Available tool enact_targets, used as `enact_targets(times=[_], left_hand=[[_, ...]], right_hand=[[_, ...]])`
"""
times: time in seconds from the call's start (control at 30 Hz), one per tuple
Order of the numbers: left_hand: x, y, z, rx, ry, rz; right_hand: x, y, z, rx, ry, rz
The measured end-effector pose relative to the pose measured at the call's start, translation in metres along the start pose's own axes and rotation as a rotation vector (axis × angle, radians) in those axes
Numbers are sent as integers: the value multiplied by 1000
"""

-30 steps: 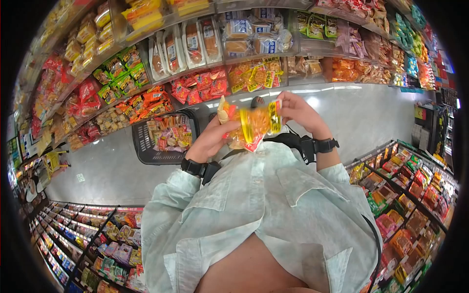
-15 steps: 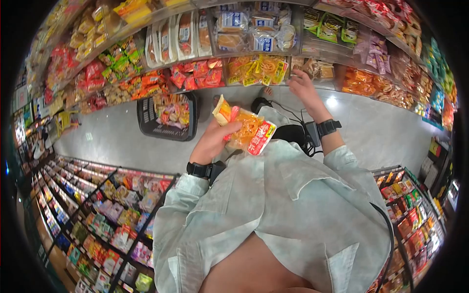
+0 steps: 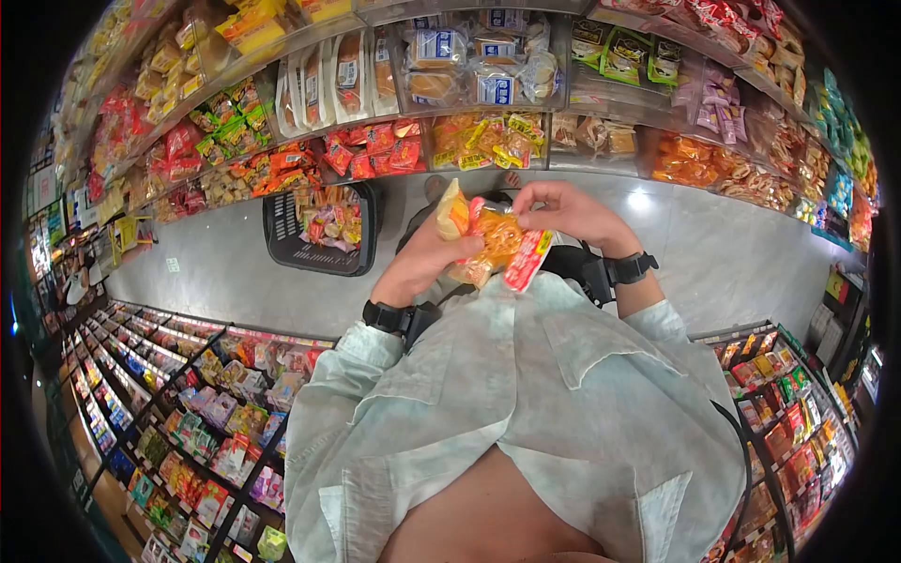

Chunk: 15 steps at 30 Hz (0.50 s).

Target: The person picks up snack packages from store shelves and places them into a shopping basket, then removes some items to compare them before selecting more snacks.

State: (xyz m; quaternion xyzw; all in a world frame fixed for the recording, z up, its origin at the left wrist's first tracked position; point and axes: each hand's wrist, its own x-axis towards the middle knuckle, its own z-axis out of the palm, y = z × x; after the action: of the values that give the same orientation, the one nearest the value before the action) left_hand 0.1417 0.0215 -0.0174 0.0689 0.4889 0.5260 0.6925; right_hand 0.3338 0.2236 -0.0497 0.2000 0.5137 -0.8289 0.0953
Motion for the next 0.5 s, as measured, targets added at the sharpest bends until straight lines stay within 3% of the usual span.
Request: enact_targets(times=[0.1,0.2,0.43,0.5], left_hand=[[8,-4,-12,107,-83,13],[6,6,-19,96,-114,-13],[-10,42,-67,225,-190,39],[-22,46,-88,217,-178,80]], right_hand=[[-8,10,-8,-17,169,-53],[-15,11,-5,333,331,37],[19,24,30,291,807,38],[40,21,44,331,762,-44]])
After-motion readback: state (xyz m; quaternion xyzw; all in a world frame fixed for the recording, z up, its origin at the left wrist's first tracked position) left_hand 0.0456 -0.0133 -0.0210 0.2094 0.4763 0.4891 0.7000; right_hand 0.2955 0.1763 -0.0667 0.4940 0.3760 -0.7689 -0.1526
